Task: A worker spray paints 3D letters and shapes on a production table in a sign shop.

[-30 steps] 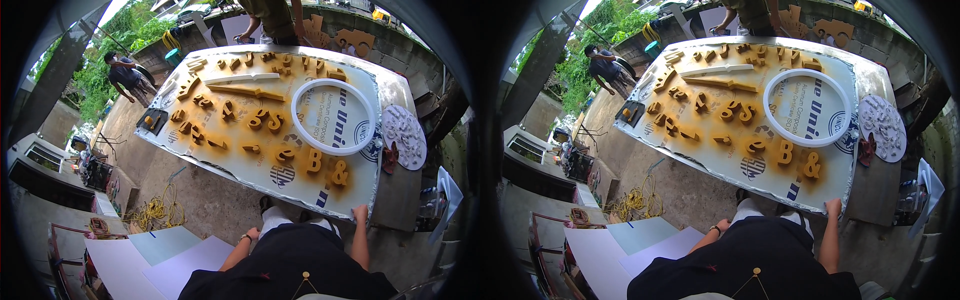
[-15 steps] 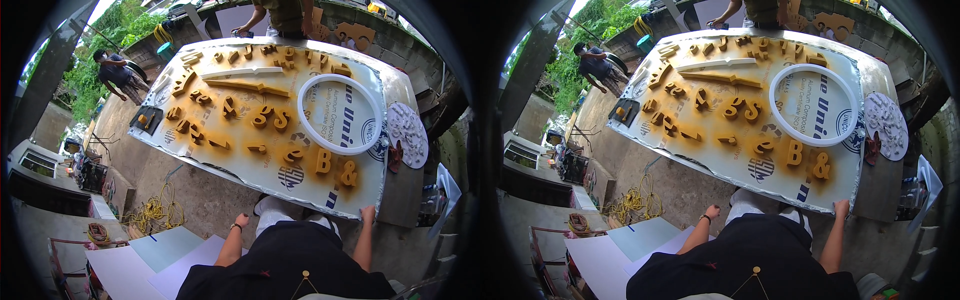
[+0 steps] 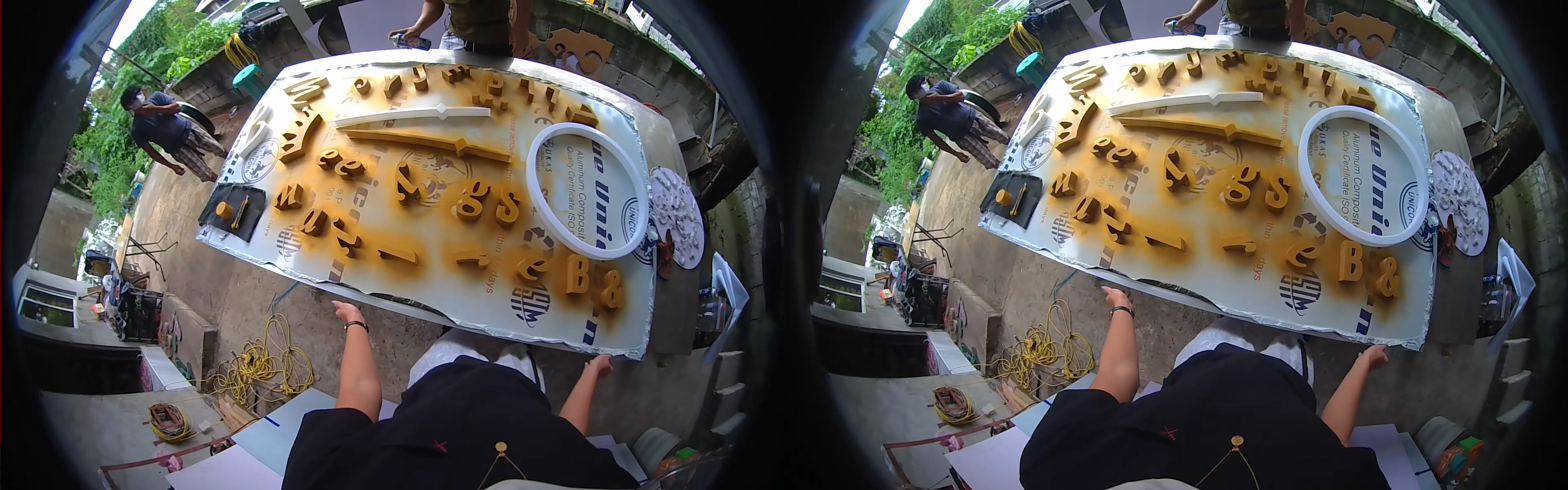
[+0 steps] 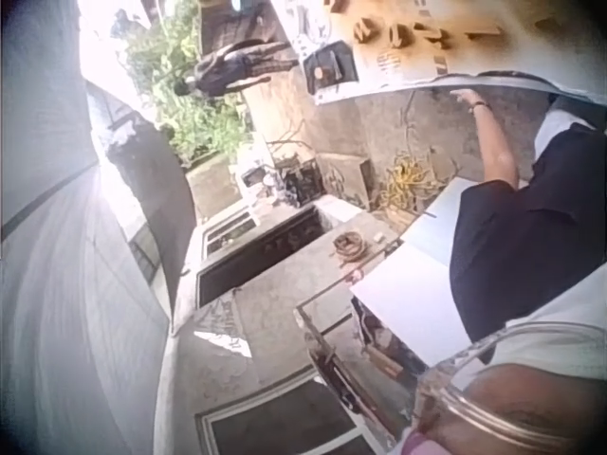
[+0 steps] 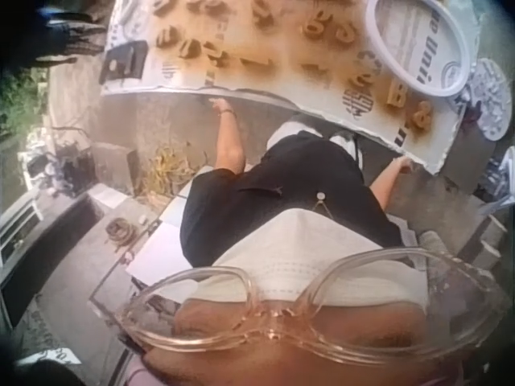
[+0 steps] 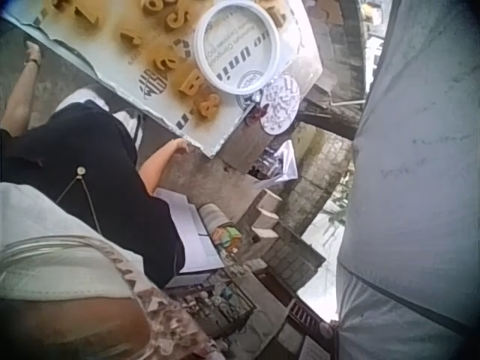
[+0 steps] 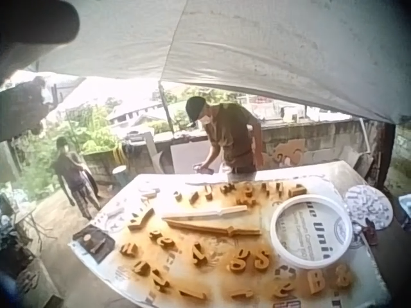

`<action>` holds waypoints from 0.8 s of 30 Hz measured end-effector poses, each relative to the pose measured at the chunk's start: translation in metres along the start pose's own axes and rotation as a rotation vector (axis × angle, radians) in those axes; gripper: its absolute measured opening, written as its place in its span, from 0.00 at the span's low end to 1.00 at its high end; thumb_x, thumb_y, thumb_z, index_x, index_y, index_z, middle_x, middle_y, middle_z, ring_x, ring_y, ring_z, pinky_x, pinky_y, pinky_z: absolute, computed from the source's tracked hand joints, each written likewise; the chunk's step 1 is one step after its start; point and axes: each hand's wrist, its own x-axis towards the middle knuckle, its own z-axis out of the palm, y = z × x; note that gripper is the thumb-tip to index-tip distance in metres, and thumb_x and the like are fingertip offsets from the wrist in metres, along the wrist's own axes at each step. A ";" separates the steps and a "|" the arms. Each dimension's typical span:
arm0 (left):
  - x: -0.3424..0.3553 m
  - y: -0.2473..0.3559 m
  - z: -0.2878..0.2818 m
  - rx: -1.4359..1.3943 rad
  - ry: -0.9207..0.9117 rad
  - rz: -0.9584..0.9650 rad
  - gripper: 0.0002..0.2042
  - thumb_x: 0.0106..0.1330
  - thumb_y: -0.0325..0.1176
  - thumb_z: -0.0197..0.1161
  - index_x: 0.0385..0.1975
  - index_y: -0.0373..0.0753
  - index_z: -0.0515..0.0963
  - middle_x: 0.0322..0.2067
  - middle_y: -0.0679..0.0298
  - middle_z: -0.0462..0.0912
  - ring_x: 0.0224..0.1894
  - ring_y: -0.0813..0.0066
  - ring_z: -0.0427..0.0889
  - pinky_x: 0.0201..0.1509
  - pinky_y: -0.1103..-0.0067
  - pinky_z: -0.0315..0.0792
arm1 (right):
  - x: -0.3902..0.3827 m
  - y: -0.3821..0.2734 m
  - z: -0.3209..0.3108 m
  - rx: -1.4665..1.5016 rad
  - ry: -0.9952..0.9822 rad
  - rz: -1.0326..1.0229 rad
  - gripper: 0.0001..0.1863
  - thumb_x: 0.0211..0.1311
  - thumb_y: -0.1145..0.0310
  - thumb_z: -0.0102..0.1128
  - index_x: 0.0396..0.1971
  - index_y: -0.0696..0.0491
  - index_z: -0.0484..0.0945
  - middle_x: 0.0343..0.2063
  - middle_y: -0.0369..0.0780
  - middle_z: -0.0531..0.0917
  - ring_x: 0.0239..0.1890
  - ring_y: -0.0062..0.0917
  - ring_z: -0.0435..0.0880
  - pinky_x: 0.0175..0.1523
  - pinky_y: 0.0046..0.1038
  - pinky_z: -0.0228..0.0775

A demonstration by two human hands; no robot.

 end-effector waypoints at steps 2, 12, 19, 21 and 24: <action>0.000 0.024 0.017 -0.522 -0.201 -0.293 0.32 0.57 0.54 0.28 0.46 0.28 0.60 0.45 0.51 0.65 0.47 0.60 0.65 0.51 0.74 0.57 | -0.035 0.020 -0.001 0.203 -0.157 0.392 0.28 0.50 0.51 0.42 0.42 0.60 0.59 0.37 0.47 0.67 0.31 0.34 0.72 0.30 0.33 0.69; -0.020 0.055 0.044 0.159 0.186 -0.283 0.37 0.56 0.56 0.25 0.30 0.20 0.69 0.34 0.41 0.70 0.37 0.48 0.70 0.43 0.65 0.63 | -0.172 0.080 0.040 0.150 -0.616 0.768 0.37 0.43 0.38 0.39 0.50 0.49 0.52 0.45 0.42 0.58 0.47 0.34 0.60 0.53 0.41 0.47; -0.022 0.055 0.042 0.368 0.237 -0.184 0.36 0.56 0.55 0.27 0.26 0.21 0.70 0.30 0.41 0.72 0.35 0.48 0.71 0.40 0.65 0.65 | -0.216 0.070 0.049 0.235 -0.694 0.717 0.36 0.44 0.36 0.32 0.46 0.50 0.59 0.42 0.39 0.65 0.47 0.34 0.60 0.54 0.43 0.40; -0.019 0.054 0.043 0.424 0.248 -0.190 0.35 0.57 0.54 0.27 0.26 0.21 0.70 0.29 0.41 0.72 0.34 0.47 0.71 0.38 0.64 0.65 | -0.222 0.072 0.051 0.254 -0.706 0.722 0.35 0.44 0.37 0.33 0.45 0.50 0.59 0.42 0.39 0.66 0.46 0.33 0.62 0.54 0.44 0.40; -0.015 0.051 0.042 0.425 0.263 -0.169 0.34 0.57 0.54 0.28 0.28 0.21 0.69 0.29 0.41 0.72 0.34 0.47 0.71 0.38 0.63 0.65 | -0.223 0.078 0.049 0.229 -0.699 0.673 0.34 0.45 0.38 0.34 0.44 0.50 0.61 0.40 0.39 0.68 0.45 0.34 0.64 0.54 0.44 0.40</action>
